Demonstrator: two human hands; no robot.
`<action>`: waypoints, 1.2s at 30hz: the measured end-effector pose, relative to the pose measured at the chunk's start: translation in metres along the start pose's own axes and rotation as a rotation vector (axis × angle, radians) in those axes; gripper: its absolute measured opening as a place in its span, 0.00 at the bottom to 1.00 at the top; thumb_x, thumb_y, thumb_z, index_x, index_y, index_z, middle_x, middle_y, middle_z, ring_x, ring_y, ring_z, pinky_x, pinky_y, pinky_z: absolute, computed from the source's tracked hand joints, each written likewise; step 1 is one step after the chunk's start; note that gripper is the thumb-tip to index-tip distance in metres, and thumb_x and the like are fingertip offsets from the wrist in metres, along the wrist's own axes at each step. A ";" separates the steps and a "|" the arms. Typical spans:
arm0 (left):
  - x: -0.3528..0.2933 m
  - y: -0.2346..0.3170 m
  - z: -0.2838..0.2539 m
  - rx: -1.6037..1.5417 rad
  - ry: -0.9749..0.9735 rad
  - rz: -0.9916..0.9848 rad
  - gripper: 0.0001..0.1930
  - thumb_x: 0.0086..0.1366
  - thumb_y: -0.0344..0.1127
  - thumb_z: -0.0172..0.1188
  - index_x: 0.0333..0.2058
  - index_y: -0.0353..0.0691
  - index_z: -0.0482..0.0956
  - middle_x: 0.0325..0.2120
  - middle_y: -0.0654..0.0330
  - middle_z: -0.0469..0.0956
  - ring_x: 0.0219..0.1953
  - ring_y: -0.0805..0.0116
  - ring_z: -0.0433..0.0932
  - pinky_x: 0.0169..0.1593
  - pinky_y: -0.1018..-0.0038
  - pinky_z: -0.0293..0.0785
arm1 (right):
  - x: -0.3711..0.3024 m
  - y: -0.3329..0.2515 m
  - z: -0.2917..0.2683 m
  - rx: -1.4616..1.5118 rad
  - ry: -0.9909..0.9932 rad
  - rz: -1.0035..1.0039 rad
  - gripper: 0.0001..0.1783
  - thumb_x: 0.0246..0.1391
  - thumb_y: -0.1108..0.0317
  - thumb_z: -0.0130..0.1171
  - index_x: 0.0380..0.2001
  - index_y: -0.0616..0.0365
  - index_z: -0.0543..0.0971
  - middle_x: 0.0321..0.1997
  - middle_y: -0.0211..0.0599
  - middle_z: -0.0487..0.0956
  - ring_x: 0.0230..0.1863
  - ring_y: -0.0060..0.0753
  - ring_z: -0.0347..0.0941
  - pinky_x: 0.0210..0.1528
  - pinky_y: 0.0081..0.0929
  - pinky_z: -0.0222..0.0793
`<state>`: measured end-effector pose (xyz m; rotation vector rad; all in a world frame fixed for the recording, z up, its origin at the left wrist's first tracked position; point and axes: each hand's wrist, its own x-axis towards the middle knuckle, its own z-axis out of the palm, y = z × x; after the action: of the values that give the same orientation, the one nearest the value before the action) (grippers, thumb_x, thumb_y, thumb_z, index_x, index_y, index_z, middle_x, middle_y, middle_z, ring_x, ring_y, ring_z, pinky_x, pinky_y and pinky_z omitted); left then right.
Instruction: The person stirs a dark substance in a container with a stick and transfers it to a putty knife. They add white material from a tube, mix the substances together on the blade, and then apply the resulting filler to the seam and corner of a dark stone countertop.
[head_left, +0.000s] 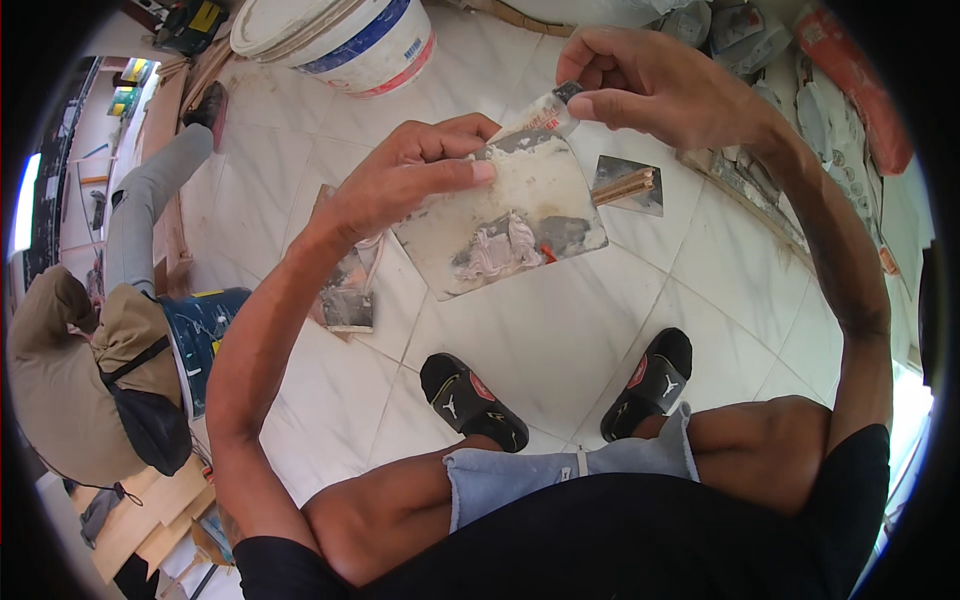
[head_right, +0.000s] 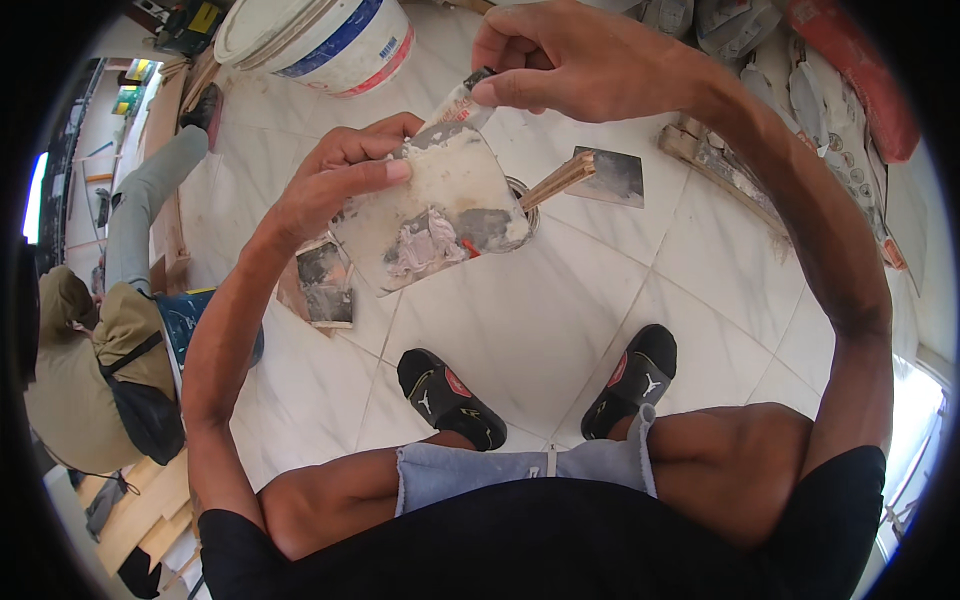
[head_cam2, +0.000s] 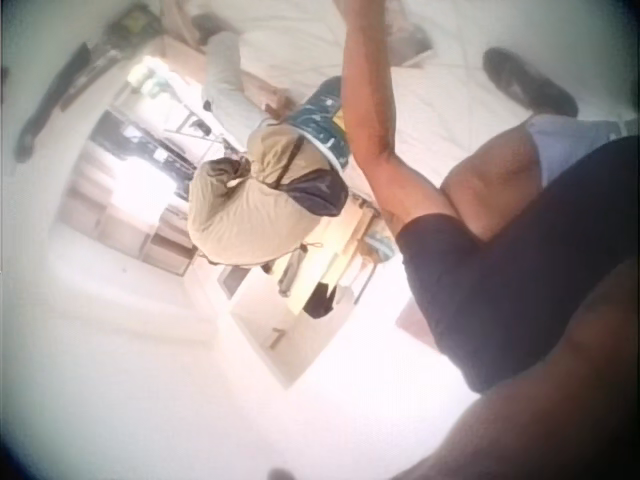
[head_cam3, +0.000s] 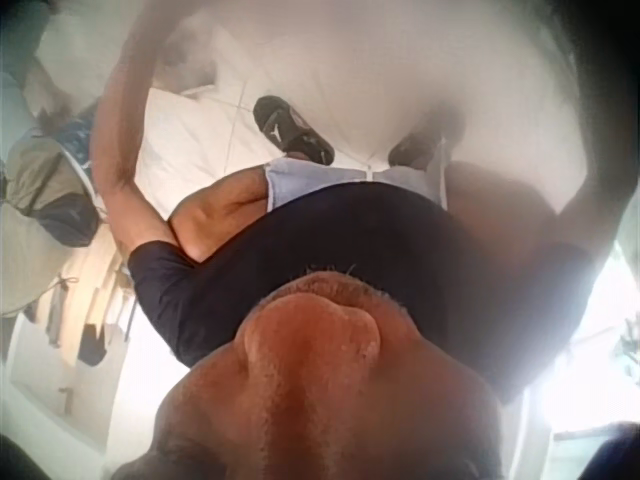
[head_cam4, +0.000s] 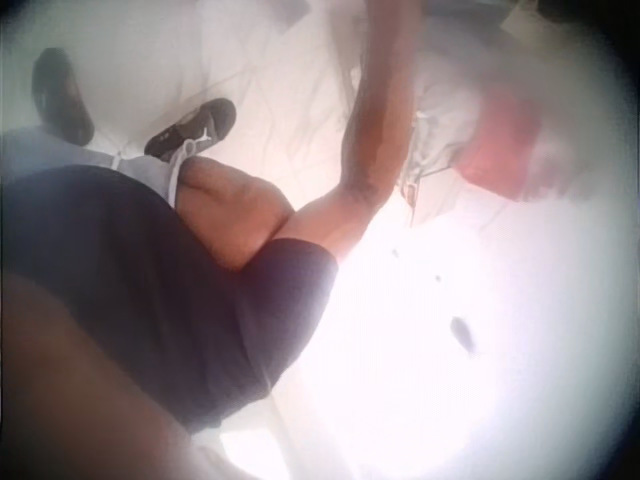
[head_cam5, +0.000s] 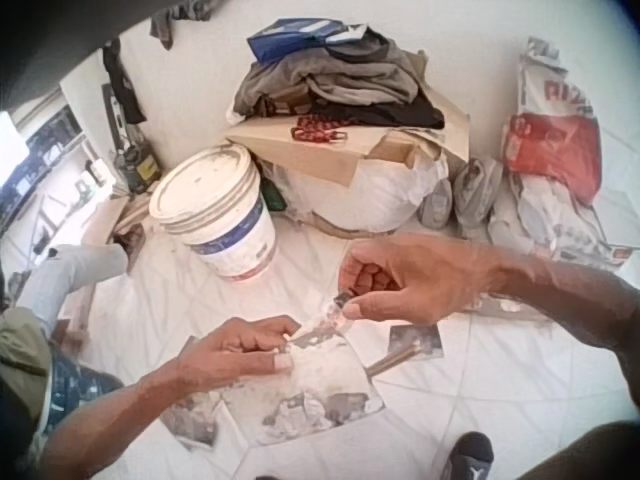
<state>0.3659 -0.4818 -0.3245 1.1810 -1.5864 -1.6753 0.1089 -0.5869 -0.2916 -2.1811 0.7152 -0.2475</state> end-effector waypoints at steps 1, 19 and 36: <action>0.002 0.000 -0.002 -0.010 0.001 -0.003 0.15 0.64 0.34 0.58 0.39 0.25 0.82 0.49 0.61 0.73 0.45 0.76 0.73 0.51 0.80 0.67 | 0.001 0.004 0.003 -0.007 0.089 -0.097 0.24 0.67 0.46 0.50 0.34 0.58 0.76 0.19 0.24 0.70 0.21 0.17 0.66 0.24 0.20 0.59; 0.002 -0.013 -0.009 0.412 0.081 0.126 0.13 0.68 0.36 0.58 0.35 0.28 0.80 0.45 0.64 0.71 0.33 0.80 0.62 0.34 0.77 0.58 | 0.042 0.016 -0.006 0.308 -0.269 0.597 0.32 0.66 0.38 0.48 0.21 0.55 0.73 0.15 0.23 0.65 0.13 0.18 0.55 0.13 0.22 0.47; -0.058 -0.086 -0.100 -0.114 0.449 -0.230 0.21 0.64 0.39 0.60 0.48 0.26 0.80 0.50 0.52 0.78 0.46 0.73 0.80 0.49 0.80 0.73 | -0.036 0.169 0.127 0.398 -0.576 0.634 0.37 0.58 0.62 0.62 0.63 0.76 0.62 0.44 0.50 0.79 0.39 0.35 0.82 0.32 0.28 0.80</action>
<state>0.4948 -0.4681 -0.3872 1.5927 -1.1008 -1.4737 0.0610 -0.5714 -0.4994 -1.4467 0.8799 0.5069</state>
